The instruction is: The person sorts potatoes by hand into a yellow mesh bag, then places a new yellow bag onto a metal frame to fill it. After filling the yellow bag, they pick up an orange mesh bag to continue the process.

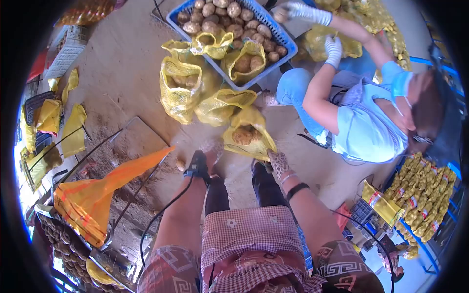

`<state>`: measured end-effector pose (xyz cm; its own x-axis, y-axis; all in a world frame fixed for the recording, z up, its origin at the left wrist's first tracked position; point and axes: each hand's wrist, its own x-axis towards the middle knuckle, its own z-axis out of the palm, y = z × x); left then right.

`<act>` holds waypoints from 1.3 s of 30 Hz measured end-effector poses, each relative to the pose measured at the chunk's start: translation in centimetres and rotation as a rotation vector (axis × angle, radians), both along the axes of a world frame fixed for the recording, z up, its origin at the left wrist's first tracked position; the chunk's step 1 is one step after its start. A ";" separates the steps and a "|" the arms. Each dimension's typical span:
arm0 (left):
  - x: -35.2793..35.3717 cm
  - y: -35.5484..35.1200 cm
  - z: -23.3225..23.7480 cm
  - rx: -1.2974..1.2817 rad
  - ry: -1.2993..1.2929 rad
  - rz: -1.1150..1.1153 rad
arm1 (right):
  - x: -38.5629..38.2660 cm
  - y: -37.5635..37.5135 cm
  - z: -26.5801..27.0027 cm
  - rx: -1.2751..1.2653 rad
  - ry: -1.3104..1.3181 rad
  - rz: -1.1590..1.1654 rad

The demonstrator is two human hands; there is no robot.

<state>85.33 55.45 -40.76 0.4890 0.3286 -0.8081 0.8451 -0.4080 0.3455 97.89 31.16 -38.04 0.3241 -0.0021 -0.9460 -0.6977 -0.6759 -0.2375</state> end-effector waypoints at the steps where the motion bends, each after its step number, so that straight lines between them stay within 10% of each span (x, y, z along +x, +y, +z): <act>1: 0.2 0.1 -1.8 0.025 -0.015 0.019 | -0.1 -1.4 -5.6 0.136 -0.146 0.185; 8: 0.5 1.3 -2.0 0.012 -0.087 0.230 | 0.0 1.5 -10.7 0.051 -0.123 0.422; 17: -4.4 -0.6 0.4 -0.182 -0.211 0.797 | 1.5 4.0 1.6 0.161 -0.169 0.428; 19: -7.8 -1.6 0.9 -0.101 -0.353 0.667 | -1.2 -2.7 -8.3 0.178 -0.595 0.941; 21: -14.4 -3.6 -2.8 0.431 -0.515 0.017 | -3.1 -6.1 -10.7 0.085 -0.916 1.160; 22: -18.2 -5.8 -6.2 -0.115 -0.512 0.732 | -2.8 -6.1 -8.0 0.112 -0.833 1.238; 25: -20.7 -10.5 6.7 -0.231 -0.190 0.982 | -0.8 -4.8 4.6 0.510 -0.490 1.414; 27: -24.4 -15.5 11.6 -0.209 -0.119 1.153 | -0.2 -6.1 8.0 0.336 -0.237 1.606; 31: -33.5 -25.4 14.9 -0.363 0.010 1.466 | 4.0 -7.6 17.2 0.271 -0.216 1.605; 39: -35.4 -32.6 21.5 -0.269 -0.126 1.649 | 5.5 -11.3 19.0 0.080 -0.583 1.653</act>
